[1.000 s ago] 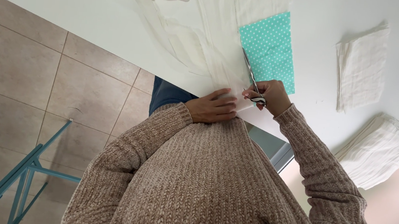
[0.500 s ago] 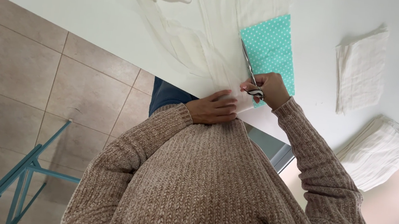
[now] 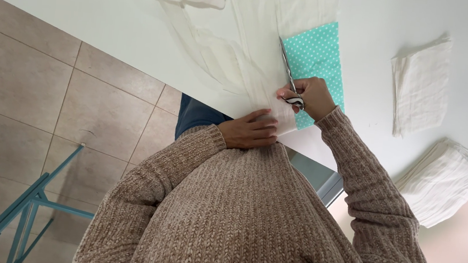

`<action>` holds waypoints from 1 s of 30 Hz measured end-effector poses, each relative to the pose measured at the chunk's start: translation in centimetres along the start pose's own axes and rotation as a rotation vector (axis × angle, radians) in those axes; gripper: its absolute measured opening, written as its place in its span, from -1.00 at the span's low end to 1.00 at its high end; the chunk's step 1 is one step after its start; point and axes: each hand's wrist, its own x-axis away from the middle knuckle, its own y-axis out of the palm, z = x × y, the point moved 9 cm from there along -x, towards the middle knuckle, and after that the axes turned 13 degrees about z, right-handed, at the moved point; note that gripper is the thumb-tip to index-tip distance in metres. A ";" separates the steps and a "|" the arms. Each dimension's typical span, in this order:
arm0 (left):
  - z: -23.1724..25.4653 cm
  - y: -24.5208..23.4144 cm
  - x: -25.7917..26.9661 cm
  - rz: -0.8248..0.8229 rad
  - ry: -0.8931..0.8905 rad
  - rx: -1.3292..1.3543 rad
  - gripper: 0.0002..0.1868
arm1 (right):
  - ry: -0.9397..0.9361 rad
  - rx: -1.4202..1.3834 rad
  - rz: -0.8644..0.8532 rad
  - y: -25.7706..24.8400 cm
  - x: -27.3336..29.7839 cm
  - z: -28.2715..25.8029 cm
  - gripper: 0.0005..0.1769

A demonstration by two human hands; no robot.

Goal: Cutting rectangular pieces of fabric using scissors on a white table.

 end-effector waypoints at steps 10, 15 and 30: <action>-0.3 -0.1 -0.7 -0.010 -0.044 0.010 -0.70 | 0.007 0.013 0.003 -0.3 0.0 -0.6 -0.77; -1.7 1.5 -0.1 -0.128 -0.143 0.085 -0.92 | 0.000 0.182 -0.056 -1.6 2.3 2.3 -0.66; -29.6 -17.9 -12.4 0.012 -0.876 -0.093 -0.41 | -0.082 -0.599 0.452 3.5 9.7 4.9 -0.70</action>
